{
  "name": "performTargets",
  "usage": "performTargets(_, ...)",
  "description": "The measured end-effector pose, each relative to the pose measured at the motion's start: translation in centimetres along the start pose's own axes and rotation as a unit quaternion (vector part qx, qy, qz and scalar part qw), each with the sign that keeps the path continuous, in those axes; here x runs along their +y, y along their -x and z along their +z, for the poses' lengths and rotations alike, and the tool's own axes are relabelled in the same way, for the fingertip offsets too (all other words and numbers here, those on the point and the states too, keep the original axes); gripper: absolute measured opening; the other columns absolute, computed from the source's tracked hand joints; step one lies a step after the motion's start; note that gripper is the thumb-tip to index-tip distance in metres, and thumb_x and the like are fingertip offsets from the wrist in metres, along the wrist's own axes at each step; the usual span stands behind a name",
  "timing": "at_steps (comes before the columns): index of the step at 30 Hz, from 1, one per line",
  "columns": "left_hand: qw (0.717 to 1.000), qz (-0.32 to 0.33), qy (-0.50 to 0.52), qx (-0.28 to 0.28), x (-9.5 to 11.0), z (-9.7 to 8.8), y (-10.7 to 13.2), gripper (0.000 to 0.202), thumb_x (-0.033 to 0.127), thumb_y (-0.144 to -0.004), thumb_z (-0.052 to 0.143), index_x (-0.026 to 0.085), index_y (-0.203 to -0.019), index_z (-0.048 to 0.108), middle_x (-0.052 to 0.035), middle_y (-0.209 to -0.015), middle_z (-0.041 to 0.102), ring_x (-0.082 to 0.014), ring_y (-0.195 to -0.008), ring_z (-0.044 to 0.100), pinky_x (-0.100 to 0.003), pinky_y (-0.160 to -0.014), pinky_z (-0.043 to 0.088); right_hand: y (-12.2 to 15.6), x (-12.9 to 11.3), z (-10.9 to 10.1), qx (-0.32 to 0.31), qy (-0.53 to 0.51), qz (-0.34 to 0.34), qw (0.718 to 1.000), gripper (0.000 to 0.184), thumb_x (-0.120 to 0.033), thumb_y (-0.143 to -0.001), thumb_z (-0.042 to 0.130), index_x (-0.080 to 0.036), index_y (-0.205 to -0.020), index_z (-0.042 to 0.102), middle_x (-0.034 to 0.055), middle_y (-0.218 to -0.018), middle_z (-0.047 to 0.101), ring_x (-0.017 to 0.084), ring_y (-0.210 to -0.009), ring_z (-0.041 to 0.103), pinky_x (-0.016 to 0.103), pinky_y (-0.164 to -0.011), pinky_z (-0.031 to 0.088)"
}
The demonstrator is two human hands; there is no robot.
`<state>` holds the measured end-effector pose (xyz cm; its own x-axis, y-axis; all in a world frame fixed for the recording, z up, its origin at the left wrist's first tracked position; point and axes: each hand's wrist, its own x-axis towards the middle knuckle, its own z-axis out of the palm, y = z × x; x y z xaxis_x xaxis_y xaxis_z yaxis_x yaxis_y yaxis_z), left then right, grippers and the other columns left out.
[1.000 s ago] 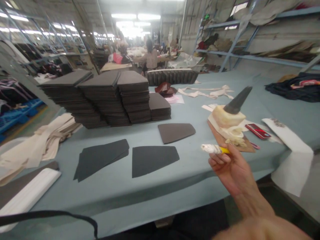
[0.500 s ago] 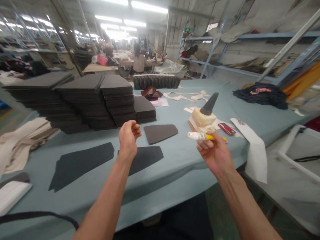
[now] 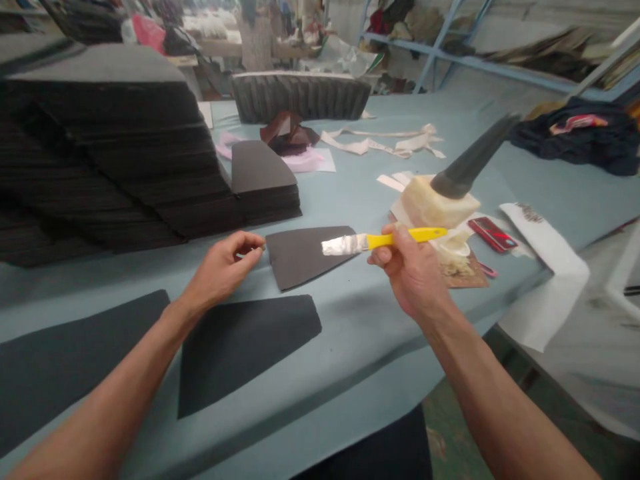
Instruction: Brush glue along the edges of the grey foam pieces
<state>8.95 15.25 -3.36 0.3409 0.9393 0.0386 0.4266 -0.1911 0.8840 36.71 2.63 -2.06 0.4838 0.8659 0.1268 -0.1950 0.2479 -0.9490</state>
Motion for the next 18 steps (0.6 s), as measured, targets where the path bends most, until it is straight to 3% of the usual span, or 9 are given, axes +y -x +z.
performTargets(4,0.991,0.078,-0.092,-0.061,-0.8,-0.3,0.2,0.041,0.050,-0.091,0.062,0.022,-0.115,0.078,-0.0058,-0.107,0.077,-0.0202,-0.083,0.064,-0.032,-0.077,0.050,-0.6,1.1,0.6,-0.076,0.081,-0.016,0.994,0.048,-0.069,-0.086,0.081,-0.022,-0.091,0.075,-0.0060,-0.061,0.061,0.011,-0.063,0.060,0.025,-0.065,0.051)
performTargets(7,0.976,0.159,-0.107,-0.105,-1.5,0.1,-0.2,0.033,0.040,-0.100,0.053,0.021,-0.116,0.076,-0.0090,-0.124,0.076,-0.0249,-0.111,0.069,-0.037,-0.100,0.053,-0.6,1.7,1.3,-0.129,0.122,-0.030,0.984,0.044,-0.066,-0.091,0.078,-0.022,-0.090,0.076,-0.0051,-0.062,0.061,0.011,-0.062,0.059,0.026,-0.063,0.050)
performTargets(9,0.968,0.193,-0.102,-0.126,-1.9,0.4,-0.4,0.031,0.034,-0.103,0.051,0.021,-0.115,0.076,-0.0097,-0.125,0.076,-0.0250,-0.118,0.069,-0.038,-0.107,0.053,-0.6,1.9,1.7,-0.150,0.144,-0.038,0.977,0.043,-0.065,-0.092,0.078,-0.022,-0.087,0.074,-0.0046,-0.063,0.062,0.011,-0.061,0.059,0.026,-0.061,0.049)
performTargets(18,0.944,0.248,-0.144,-0.162,-2.2,0.3,-0.4,0.034,0.026,-0.105,0.046,0.029,-0.121,0.077,-0.0034,-0.133,0.071,-0.0199,-0.123,0.068,-0.031,-0.110,0.051,-1.5,2.3,2.4,-0.239,0.181,-0.026,0.954,0.040,-0.063,-0.092,0.079,-0.024,-0.088,0.074,-0.0026,-0.072,0.063,0.012,-0.063,0.058,0.028,-0.058,0.052)
